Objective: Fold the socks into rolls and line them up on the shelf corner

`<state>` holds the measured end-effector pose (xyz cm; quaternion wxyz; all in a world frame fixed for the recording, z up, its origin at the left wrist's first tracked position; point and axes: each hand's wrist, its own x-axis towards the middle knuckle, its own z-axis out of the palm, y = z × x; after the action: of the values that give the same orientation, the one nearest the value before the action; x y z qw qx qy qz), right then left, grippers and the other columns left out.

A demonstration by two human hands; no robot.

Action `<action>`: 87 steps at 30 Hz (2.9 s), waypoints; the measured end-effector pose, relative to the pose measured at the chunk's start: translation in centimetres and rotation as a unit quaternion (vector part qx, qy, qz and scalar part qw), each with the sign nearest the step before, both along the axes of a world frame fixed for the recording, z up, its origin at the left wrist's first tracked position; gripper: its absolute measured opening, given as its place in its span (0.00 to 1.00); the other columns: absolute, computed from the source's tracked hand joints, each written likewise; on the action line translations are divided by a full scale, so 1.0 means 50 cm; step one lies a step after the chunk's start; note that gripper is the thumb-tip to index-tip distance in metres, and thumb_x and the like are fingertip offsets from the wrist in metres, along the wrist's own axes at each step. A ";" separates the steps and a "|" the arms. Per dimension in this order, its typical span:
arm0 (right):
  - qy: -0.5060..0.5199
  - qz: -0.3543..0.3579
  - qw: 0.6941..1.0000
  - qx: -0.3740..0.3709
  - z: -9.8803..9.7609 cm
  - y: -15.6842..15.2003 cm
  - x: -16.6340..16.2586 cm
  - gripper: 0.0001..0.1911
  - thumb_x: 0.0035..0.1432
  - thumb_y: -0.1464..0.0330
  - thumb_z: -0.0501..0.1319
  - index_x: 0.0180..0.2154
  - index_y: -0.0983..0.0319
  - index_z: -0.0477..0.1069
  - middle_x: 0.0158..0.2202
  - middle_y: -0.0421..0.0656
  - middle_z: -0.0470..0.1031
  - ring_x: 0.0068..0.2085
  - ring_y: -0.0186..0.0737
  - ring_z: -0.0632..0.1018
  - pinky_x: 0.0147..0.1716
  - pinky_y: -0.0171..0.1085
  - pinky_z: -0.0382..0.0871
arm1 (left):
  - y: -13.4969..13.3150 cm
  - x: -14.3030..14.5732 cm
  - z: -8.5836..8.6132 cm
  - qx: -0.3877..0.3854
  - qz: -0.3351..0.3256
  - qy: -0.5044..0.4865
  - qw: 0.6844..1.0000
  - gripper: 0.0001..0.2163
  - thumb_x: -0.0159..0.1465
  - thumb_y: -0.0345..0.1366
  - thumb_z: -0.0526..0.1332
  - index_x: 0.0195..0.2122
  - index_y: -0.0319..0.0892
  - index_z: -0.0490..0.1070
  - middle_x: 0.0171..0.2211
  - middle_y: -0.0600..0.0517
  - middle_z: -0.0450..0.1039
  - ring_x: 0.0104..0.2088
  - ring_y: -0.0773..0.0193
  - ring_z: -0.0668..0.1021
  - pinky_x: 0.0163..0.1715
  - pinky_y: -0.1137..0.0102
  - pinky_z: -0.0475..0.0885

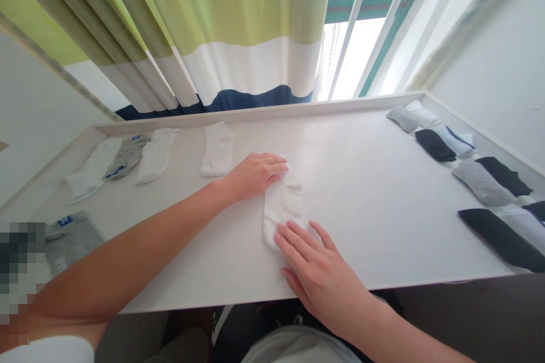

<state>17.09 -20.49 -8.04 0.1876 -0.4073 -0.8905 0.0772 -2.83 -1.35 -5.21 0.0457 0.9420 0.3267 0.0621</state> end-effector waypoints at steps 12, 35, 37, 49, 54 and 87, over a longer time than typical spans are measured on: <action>-0.060 0.000 0.998 -0.019 -0.012 -0.023 -0.003 0.41 0.69 0.50 0.59 0.73 0.64 0.54 0.75 0.55 0.55 0.74 0.63 0.56 0.68 0.73 0.46 | -0.020 -0.026 -0.007 -0.124 0.027 0.119 0.985 0.27 0.78 0.45 0.43 0.77 0.52 0.42 0.78 0.50 0.39 0.77 0.57 0.44 0.72 0.45 0.38; -0.092 0.049 0.993 0.060 0.006 -0.011 -0.010 0.48 0.67 0.42 0.55 0.72 0.71 0.55 0.72 0.58 0.59 0.71 0.67 0.62 0.65 0.71 0.55 | -0.027 -0.035 -0.016 -0.115 0.043 0.076 0.990 0.30 0.76 0.52 0.47 0.77 0.56 0.43 0.78 0.47 0.39 0.77 0.48 0.42 0.70 0.37 0.36; -0.105 0.059 0.990 0.071 0.003 -0.007 -0.009 0.48 0.67 0.42 0.55 0.71 0.73 0.56 0.71 0.59 0.60 0.70 0.68 0.64 0.63 0.71 0.58 | -0.030 -0.035 -0.015 -0.120 0.047 0.081 0.988 0.30 0.76 0.52 0.48 0.77 0.56 0.43 0.78 0.47 0.39 0.77 0.48 0.43 0.70 0.35 0.37; -0.001 -0.002 1.000 -0.010 0.103 0.150 -0.037 0.25 0.73 0.55 0.55 0.65 0.57 0.68 0.65 0.51 0.73 0.65 0.54 0.73 0.62 0.63 0.63 | 0.020 -0.140 0.058 0.009 0.209 -0.041 0.977 0.16 0.75 0.44 0.55 0.54 0.43 0.77 0.56 0.44 0.77 0.58 0.52 0.76 0.61 0.56 0.67; 0.070 -0.073 0.988 -0.114 0.151 0.355 -0.115 0.15 0.72 0.59 0.55 0.45 0.57 0.79 0.46 0.45 0.84 0.48 0.45 0.81 0.52 0.48 0.71 | -0.025 -0.203 0.072 -0.010 0.242 0.028 0.970 0.13 0.66 0.44 0.67 0.48 0.44 0.77 0.49 0.46 0.78 0.50 0.50 0.79 0.50 0.59 0.74; 0.401 -0.188 0.843 -0.305 0.138 0.597 -0.318 0.19 0.47 0.67 0.62 0.44 0.57 0.65 0.28 0.36 0.72 0.29 0.40 0.76 0.27 0.36 0.68 | -0.088 -0.217 0.044 0.224 0.121 -0.079 0.964 0.09 0.74 0.38 0.57 0.37 0.41 0.71 0.35 0.49 0.74 0.37 0.58 0.74 0.36 0.63 0.64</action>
<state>1.21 9.34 -1.13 0.4052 -0.5373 -0.5751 0.4651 -13.68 -5.74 -3.00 -0.1488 0.8738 0.4113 0.2125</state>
